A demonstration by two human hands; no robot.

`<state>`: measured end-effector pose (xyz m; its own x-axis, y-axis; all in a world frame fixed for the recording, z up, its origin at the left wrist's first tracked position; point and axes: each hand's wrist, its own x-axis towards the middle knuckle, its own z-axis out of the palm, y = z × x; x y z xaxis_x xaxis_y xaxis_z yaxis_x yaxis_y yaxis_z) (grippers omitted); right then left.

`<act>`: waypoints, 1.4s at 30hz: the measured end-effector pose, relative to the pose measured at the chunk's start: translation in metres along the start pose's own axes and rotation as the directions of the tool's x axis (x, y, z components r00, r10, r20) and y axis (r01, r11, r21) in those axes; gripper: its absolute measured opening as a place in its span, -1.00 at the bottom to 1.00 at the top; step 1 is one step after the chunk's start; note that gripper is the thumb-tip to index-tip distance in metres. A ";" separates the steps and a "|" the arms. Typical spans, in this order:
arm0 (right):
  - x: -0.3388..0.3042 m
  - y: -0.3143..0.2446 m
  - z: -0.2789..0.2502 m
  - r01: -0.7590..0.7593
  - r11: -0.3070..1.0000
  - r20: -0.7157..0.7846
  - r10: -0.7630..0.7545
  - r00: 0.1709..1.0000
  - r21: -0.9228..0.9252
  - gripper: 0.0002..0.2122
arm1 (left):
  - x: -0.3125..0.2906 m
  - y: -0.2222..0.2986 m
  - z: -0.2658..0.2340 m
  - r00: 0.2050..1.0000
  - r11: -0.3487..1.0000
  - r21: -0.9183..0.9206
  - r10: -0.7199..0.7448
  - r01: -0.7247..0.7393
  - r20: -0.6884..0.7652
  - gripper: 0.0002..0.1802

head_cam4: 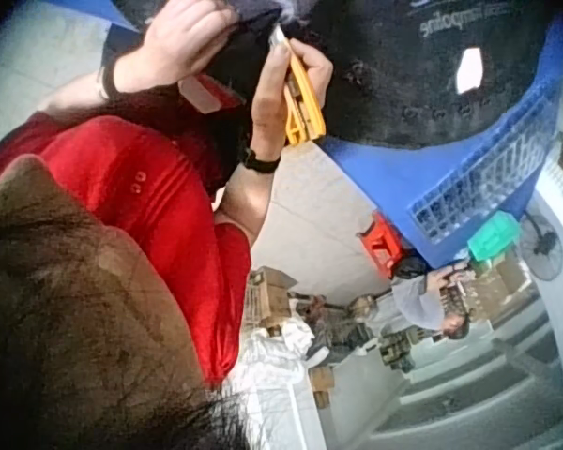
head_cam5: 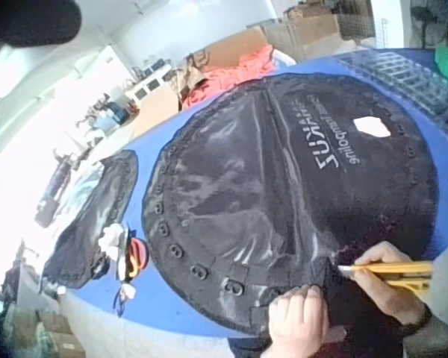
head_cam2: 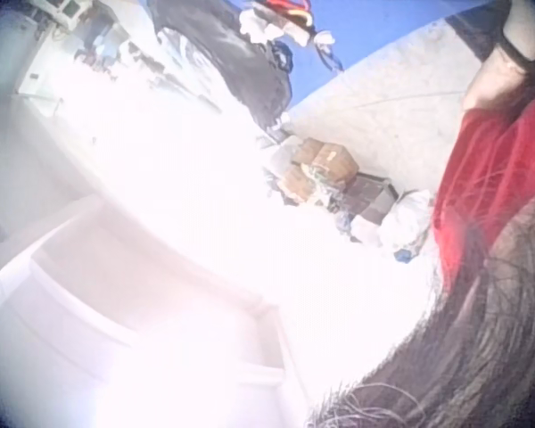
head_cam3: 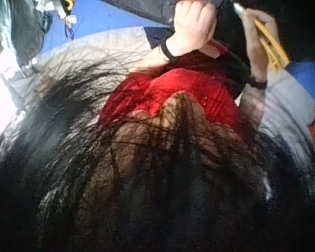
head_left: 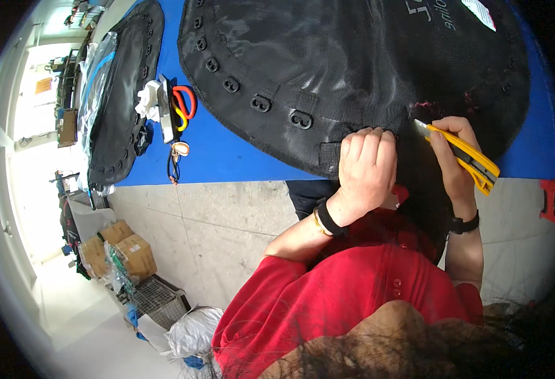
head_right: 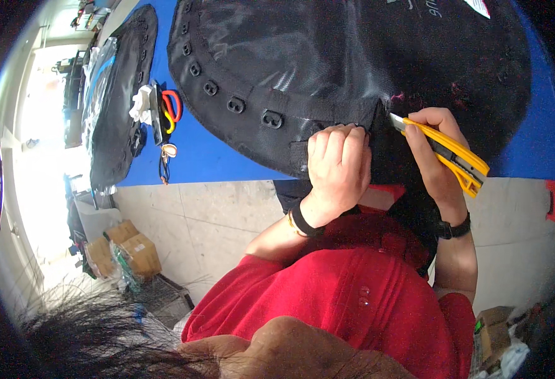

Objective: Assembling or repairing a black mesh product using a utility knife and a manual stapler.

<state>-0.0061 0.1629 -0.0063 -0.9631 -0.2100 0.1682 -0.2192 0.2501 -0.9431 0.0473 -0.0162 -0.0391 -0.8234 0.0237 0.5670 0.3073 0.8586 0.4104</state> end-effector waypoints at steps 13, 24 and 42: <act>-0.001 0.005 0.003 -0.004 0.999 -0.015 0.004 1.000 0.033 -0.88 | 0.005 0.004 0.000 0.995 0.998 0.051 0.042 -0.038 -0.094 -0.76; -0.003 0.004 0.005 0.015 0.998 -0.038 -0.013 0.999 0.061 -0.88 | 0.001 0.005 0.000 0.994 0.998 0.054 0.036 -0.031 -0.103 -0.84; 0.000 0.015 0.006 0.145 0.989 -0.057 -0.144 0.988 0.013 -0.93 | 0.003 0.005 0.001 0.989 0.996 0.066 0.066 -0.057 -0.133 -0.85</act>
<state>-0.0088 0.1608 -0.0216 -0.9288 -0.1895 0.3184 -0.3545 0.2045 -0.9124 0.0463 -0.0113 -0.0360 -0.7307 0.0118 0.6826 0.3217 0.8878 0.3290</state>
